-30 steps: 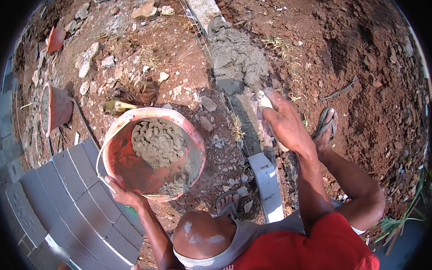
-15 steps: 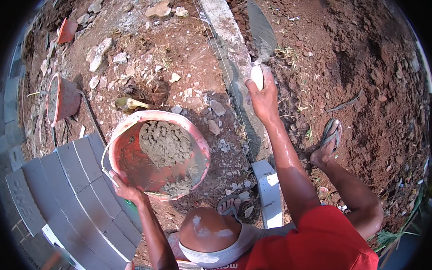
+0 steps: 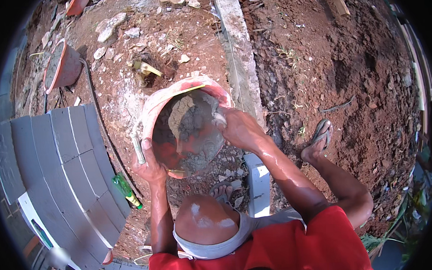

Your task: The person scoops wet cement from a red bucket using a trowel and applies it into a narrow trench along a white linear form. The person repeatedly fills the trench and smooths the surface with the trowel.

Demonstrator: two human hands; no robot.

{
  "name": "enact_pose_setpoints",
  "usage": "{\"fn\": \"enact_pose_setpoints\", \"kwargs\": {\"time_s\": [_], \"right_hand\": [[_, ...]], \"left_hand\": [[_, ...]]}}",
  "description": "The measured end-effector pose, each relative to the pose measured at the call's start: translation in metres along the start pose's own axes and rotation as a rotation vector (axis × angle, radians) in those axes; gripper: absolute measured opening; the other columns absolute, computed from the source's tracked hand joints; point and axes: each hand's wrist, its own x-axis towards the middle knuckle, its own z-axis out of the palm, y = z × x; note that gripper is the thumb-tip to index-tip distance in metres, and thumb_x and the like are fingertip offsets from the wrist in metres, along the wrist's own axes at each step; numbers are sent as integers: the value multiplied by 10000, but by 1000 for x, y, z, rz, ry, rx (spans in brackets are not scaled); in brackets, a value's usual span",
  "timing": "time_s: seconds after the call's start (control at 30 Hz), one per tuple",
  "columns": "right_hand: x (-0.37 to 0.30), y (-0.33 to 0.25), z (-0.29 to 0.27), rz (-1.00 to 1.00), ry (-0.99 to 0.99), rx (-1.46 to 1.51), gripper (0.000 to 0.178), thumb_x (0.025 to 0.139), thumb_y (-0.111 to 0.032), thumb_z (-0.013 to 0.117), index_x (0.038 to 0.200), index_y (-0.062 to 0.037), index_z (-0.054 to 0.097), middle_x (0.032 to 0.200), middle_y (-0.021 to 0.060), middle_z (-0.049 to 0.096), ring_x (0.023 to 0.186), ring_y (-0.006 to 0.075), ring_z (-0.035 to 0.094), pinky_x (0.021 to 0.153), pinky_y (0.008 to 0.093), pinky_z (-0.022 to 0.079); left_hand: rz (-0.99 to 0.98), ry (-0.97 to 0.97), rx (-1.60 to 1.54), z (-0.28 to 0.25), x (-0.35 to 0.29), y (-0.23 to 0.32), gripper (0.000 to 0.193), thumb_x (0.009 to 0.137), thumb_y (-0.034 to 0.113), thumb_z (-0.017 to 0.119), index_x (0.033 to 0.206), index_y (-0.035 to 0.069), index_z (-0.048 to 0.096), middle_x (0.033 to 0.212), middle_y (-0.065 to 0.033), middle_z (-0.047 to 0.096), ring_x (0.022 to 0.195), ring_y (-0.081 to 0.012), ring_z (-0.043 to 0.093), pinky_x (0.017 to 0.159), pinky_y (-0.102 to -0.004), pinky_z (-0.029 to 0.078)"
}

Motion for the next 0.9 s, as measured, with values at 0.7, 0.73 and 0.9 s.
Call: {"fn": "enact_pose_setpoints", "kwargs": {"time_s": [0.7, 0.73, 0.9], "right_hand": [[-58, -1, -36, 114, -157, -158, 457, 1072, -333, 574, 1254, 79, 649, 982, 351, 718, 1015, 539, 699, 887, 598, 534], [-54, -3, -47, 112, -91, -200, 434, 1066, -314, 579, 1233, 80, 652, 968, 352, 717, 1010, 534, 702, 878, 601, 537], [-2, 19, -11, 98, -281, -339, 460, 1073, -313, 569, 1292, 87, 632, 980, 341, 728, 983, 499, 728, 880, 568, 563]], "left_hand": [[-27, -153, -234, 18, -3, 14, 274, 1045, 246, 750, 943, -8, 763, 665, -18, 696, 587, -74, 602, 525, -273, 435], [-81, -159, -255, 13, -1, 19, 276, 1044, 243, 750, 928, -7, 757, 662, -21, 697, 589, -76, 605, 528, -271, 436], [153, -188, -184, 24, -1, 22, 322, 1061, 228, 724, 858, -20, 700, 682, 38, 563, 628, -58, 460, 547, -285, 346]]}}
